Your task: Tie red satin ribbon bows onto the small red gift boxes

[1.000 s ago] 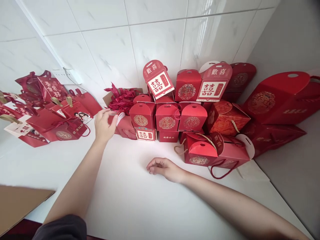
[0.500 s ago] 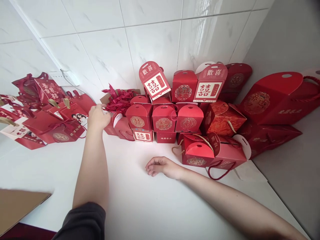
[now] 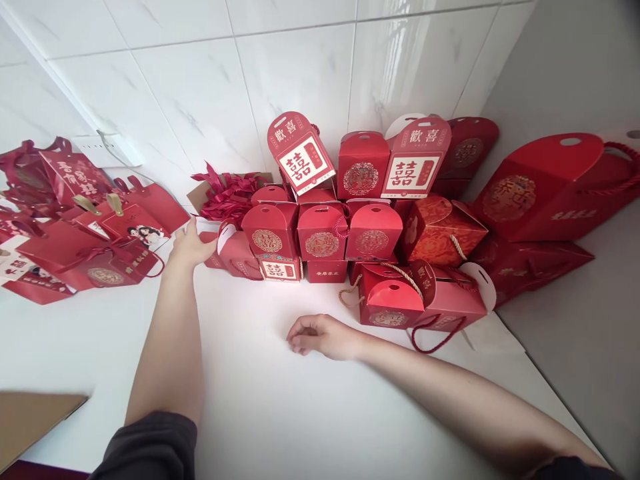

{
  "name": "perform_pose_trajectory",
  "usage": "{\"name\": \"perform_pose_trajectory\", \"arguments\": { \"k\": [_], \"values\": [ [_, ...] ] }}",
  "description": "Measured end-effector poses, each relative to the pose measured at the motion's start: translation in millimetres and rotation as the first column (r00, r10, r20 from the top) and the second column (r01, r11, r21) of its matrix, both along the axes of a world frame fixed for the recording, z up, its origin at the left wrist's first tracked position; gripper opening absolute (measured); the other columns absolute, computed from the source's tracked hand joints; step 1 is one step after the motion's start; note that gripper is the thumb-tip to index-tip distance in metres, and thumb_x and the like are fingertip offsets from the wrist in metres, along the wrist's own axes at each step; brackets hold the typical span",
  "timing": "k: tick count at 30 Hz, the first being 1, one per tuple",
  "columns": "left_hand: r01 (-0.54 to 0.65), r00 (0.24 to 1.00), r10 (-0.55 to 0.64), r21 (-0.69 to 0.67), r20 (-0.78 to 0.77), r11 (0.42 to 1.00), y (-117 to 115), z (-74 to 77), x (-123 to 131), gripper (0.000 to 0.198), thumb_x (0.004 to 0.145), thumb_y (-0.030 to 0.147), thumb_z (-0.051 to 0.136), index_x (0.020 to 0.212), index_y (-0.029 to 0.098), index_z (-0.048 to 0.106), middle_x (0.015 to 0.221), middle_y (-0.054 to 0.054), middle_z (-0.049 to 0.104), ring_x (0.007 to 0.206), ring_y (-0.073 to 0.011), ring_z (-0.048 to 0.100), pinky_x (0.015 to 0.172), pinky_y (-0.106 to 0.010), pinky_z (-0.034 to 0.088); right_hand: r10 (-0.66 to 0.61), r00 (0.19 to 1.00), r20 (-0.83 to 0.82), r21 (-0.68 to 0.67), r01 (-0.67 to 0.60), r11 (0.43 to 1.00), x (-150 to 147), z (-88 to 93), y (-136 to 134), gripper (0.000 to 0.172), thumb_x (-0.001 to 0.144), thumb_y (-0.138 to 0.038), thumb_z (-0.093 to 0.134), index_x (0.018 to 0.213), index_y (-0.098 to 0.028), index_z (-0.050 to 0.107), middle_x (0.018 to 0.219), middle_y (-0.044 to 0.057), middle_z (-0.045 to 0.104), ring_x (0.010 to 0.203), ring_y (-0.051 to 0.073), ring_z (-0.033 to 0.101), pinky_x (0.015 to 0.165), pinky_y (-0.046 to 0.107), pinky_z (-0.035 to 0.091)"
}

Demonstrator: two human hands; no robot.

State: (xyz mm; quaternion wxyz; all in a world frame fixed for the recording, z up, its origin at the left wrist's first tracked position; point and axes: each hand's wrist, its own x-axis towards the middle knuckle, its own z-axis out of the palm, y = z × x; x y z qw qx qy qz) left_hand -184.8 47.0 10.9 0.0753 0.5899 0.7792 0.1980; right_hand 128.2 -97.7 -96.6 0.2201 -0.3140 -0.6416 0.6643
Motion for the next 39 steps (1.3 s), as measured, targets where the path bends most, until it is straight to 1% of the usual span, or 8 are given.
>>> {"name": "perform_pose_trajectory", "arguments": {
  "k": [3,7,12,15,22,28,34,39],
  "values": [
    [0.014,1.000,-0.014,0.006,-0.008,1.000,-6,8.5,1,0.101,0.081,0.062,0.060,0.155,0.009,0.016,0.156,-0.025,0.015,0.145,-0.0396,0.023,0.115,-0.050,0.027,-0.046,0.985,0.168,0.258,0.001,0.966,21,41.2,-13,0.008,0.084,-0.020,0.064,0.091,-0.015,0.066,0.097,0.008,0.068,0.090,0.020,0.062,0.088,0.038,0.046],
    [0.000,0.996,0.014,0.155,-0.088,0.988,-21,33.9,11,0.094,0.082,0.061,0.059,0.152,0.009,0.026,0.156,-0.023,0.018,0.147,-0.0373,0.021,0.116,-0.052,0.026,-0.618,0.506,0.602,0.789,-0.254,0.560,63,106.6,-25,0.013,0.092,-0.022,0.055,0.092,-0.013,0.064,0.093,0.015,0.068,0.091,0.029,0.065,0.078,0.039,0.047],
    [0.118,0.965,-0.022,0.360,-0.260,0.925,-64,75.5,47,0.068,0.087,0.054,0.055,0.142,0.015,0.047,0.143,-0.016,0.051,0.137,-0.0328,0.043,0.113,-0.051,0.035,-0.674,0.095,0.733,0.659,-0.345,0.668,101,129.0,-22,0.027,0.086,-0.022,0.064,0.109,-0.009,0.060,0.098,0.017,0.067,0.087,0.032,0.067,0.065,0.035,0.045],
    [0.167,0.966,-0.088,0.329,-0.242,0.930,-92,91.1,70,0.057,0.089,0.056,0.052,0.136,0.023,0.054,0.134,-0.006,0.062,0.123,-0.0304,0.057,0.107,-0.049,0.043,-0.663,0.160,0.732,0.665,-0.381,0.642,105,122.4,-19,0.028,0.083,-0.007,0.060,0.111,-0.011,0.058,0.099,0.014,0.066,0.082,0.027,0.068,0.059,0.031,0.040],
    [0.502,0.859,-0.471,0.152,-0.203,0.851,-132,96.1,114,0.033,0.089,0.053,0.056,0.111,0.033,0.069,0.115,0.006,0.071,0.105,-0.0200,0.064,0.089,-0.030,0.050,-0.330,0.737,0.590,0.798,-0.467,0.382,84,125.9,-26,0.014,0.091,-0.007,0.053,0.084,-0.019,0.056,0.087,0.001,0.064,0.073,0.014,0.058,0.063,0.028,0.037],
    [0.803,0.540,-0.830,-0.208,-0.144,0.558,-145,56.7,168,0.034,0.086,0.046,0.060,0.113,0.027,0.065,0.114,-0.002,0.068,0.099,-0.0226,0.066,0.076,-0.031,0.051,-0.401,0.714,0.573,0.816,-0.540,0.205,65,111.2,-29,0.014,0.090,-0.006,0.055,0.082,-0.017,0.060,0.083,0.003,0.062,0.072,0.019,0.057,0.060,0.032,0.038],
    [0.691,0.581,-0.778,-0.360,-0.238,0.626,-137,32.8,182,0.034,0.094,0.028,0.035,0.103,0.019,0.066,0.084,-0.009,0.070,0.074,-0.0254,0.066,0.061,-0.034,0.045,-0.406,0.657,0.635,0.773,-0.540,0.334,56,104.1,-44,0.008,0.087,-0.012,0.062,0.093,-0.015,0.066,0.095,0.008,0.065,0.086,0.025,0.063,0.062,0.033,0.043],
    [0.786,0.503,-0.862,-0.381,-0.064,0.487,-127,53.7,167,0.037,0.096,0.034,0.035,0.102,0.025,0.071,0.091,-0.006,0.072,0.080,-0.0236,0.067,0.070,-0.033,0.047,-0.243,0.705,0.666,0.670,-0.422,0.611,60,113.7,-56,0.048,0.089,-0.060,0.056,0.105,-0.016,0.066,0.092,0.009,0.066,0.079,0.025,0.065,0.060,0.034,0.044]
  ]
}}
